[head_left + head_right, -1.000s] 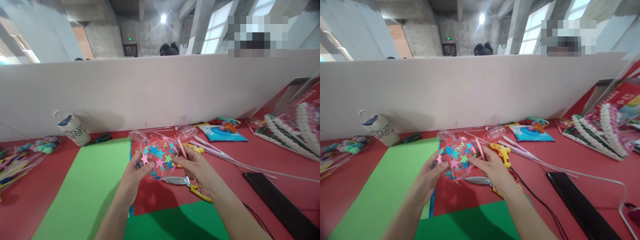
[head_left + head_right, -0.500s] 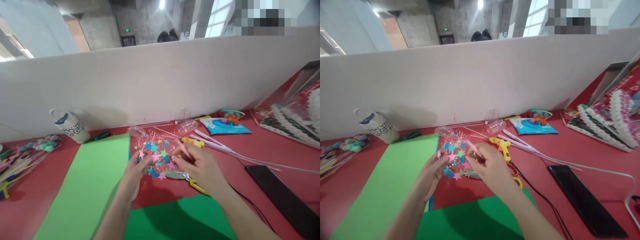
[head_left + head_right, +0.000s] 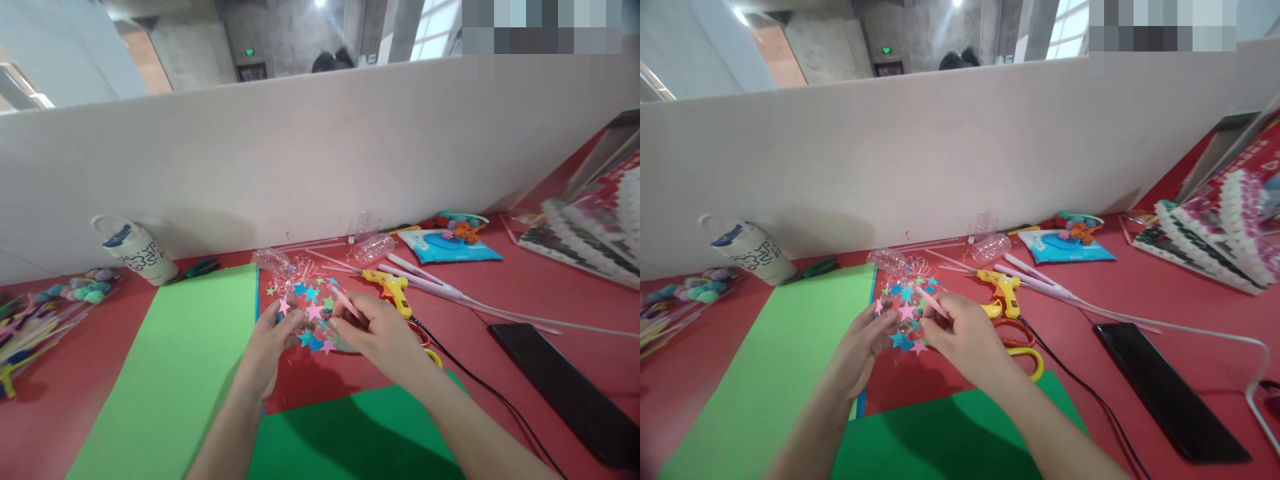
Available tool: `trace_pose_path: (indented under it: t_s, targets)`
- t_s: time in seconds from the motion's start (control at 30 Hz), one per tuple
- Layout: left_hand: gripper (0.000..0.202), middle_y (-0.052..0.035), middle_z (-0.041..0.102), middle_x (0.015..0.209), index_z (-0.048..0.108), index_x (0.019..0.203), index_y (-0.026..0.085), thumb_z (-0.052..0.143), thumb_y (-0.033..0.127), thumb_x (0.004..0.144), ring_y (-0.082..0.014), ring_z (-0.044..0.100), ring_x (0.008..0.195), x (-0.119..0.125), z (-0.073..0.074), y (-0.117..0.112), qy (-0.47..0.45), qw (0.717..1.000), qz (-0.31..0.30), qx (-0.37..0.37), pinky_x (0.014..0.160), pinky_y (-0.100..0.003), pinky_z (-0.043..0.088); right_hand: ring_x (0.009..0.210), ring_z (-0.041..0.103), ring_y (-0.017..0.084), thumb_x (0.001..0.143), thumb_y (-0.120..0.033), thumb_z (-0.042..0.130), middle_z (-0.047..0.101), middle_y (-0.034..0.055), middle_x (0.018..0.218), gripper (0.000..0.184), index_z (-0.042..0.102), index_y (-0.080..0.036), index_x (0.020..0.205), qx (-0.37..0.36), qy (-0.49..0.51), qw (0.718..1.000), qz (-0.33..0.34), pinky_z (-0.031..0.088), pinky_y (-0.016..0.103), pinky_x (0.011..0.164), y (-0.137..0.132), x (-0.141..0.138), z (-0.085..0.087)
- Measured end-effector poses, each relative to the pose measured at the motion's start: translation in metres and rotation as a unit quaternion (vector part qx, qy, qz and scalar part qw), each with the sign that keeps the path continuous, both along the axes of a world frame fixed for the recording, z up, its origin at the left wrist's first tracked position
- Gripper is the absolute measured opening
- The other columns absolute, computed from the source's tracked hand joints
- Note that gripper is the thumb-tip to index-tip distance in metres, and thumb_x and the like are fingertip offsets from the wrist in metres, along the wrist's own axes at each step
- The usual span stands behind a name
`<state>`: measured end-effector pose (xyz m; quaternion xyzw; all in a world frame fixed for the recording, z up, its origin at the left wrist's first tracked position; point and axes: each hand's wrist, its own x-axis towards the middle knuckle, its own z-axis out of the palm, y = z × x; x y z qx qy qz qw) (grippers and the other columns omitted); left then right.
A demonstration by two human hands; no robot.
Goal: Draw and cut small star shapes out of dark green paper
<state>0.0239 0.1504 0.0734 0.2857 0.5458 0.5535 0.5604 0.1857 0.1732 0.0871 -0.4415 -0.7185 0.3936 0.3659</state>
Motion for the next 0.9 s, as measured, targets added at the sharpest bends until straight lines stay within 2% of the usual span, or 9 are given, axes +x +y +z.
trace_pose_path:
  t_s: [0.17, 0.27, 0.37, 0.47, 0.57, 0.67, 0.73, 0.9]
  targets:
    - [0.036, 0.0018, 0.065, 0.066, 0.06, 0.089, 0.019, 0.075, 0.036, 0.062, -0.0131, 0.061, 0.061, -0.001, -0.002, 0.0, 0.007, 1.0, -0.007, 0.0, 0.055, -0.022, 0.042, 0.049, 0.037, 0.01, 0.074, -0.017, 0.054, 0.04, -0.0064, 0.054, 0.015, 0.046, -0.021, 0.062, -0.05, 0.079, 0.996, -0.003, 0.028, 0.022, 0.044, 0.003, 0.002, 0.0]
    - [0.034, 0.0024, 0.065, 0.067, 0.059, 0.088, 0.019, 0.074, 0.035, 0.062, -0.0126, 0.062, 0.062, -0.001, -0.004, 0.002, 0.007, 1.0, -0.004, -0.001, 0.056, -0.021, 0.041, 0.047, 0.035, 0.008, 0.071, -0.019, 0.053, 0.048, -0.0046, 0.064, 0.011, 0.045, -0.021, 0.063, -0.075, 0.143, 0.987, -0.016, 0.027, 0.022, 0.042, 0.007, 0.007, 0.001]
    - [0.033, 0.0034, 0.064, 0.068, 0.06, 0.086, 0.019, 0.075, 0.035, 0.061, -0.0121, 0.061, 0.062, -0.002, -0.004, 0.002, 0.004, 1.0, -0.003, -0.002, 0.056, -0.021, 0.041, 0.037, 0.023, 0.003, 0.067, -0.02, 0.051, 0.059, -0.0022, 0.074, 0.01, 0.043, -0.021, 0.063, -0.128, 0.215, 0.968, -0.005, 0.017, 0.022, 0.036, 0.01, 0.013, 0.003]
    - [0.035, 0.0033, 0.063, 0.069, 0.061, 0.086, 0.018, 0.076, 0.036, 0.06, -0.0124, 0.062, 0.063, -0.003, -0.005, 0.002, 0.0, 1.0, -0.003, -0.006, 0.057, -0.022, 0.041, 0.034, 0.018, 0.002, 0.064, -0.018, 0.052, 0.058, -0.0046, 0.061, 0.01, 0.043, -0.021, 0.062, -0.169, 0.268, 0.949, 0.008, 0.011, 0.021, 0.035, 0.011, 0.016, 0.005]
    - [0.036, 0.0024, 0.064, 0.071, 0.062, 0.087, 0.018, 0.077, 0.036, 0.06, -0.0127, 0.062, 0.066, -0.004, -0.006, 0.002, -0.002, 1.0, -0.005, -0.01, 0.058, -0.022, 0.041, 0.033, 0.02, 0.002, 0.067, -0.019, 0.056, 0.059, -0.0052, 0.056, 0.01, 0.046, -0.021, 0.064, -0.183, 0.283, 0.941, 0.015, 0.013, 0.02, 0.035, 0.011, 0.015, 0.004]
    - [0.036, 0.0017, 0.065, 0.072, 0.063, 0.089, 0.017, 0.076, 0.036, 0.061, -0.0126, 0.061, 0.067, -0.005, -0.007, 0.002, -0.002, 1.0, -0.007, -0.012, 0.058, -0.022, 0.042, 0.033, 0.022, 0.002, 0.069, -0.021, 0.061, 0.065, -0.0037, 0.06, 0.007, 0.056, -0.021, 0.075, -0.197, 0.278, 0.94, 0.02, 0.013, 0.02, 0.034, 0.011, 0.013, 0.003]
    - [0.038, 0.0015, 0.065, 0.073, 0.063, 0.091, 0.017, 0.077, 0.036, 0.061, -0.0124, 0.061, 0.068, -0.006, -0.008, 0.002, -0.005, 1.0, -0.008, -0.012, 0.057, -0.021, 0.042, 0.033, 0.024, 0.002, 0.07, -0.021, 0.063, 0.067, -0.0023, 0.066, 0.013, 0.062, -0.02, 0.083, -0.203, 0.266, 0.942, 0.021, 0.014, 0.019, 0.032, 0.01, 0.013, 0.003]
    - [0.04, 0.0009, 0.066, 0.073, 0.062, 0.093, 0.017, 0.077, 0.037, 0.062, -0.0126, 0.06, 0.068, -0.006, -0.009, 0.002, -0.018, 1.0, -0.013, -0.01, 0.06, -0.022, 0.044, 0.032, 0.028, 0.002, 0.071, -0.022, 0.064, 0.066, -0.0033, 0.062, 0.004, 0.066, -0.021, 0.073, -0.183, 0.237, 0.954, 0.013, 0.017, 0.019, 0.029, 0.009, 0.014, 0.002]
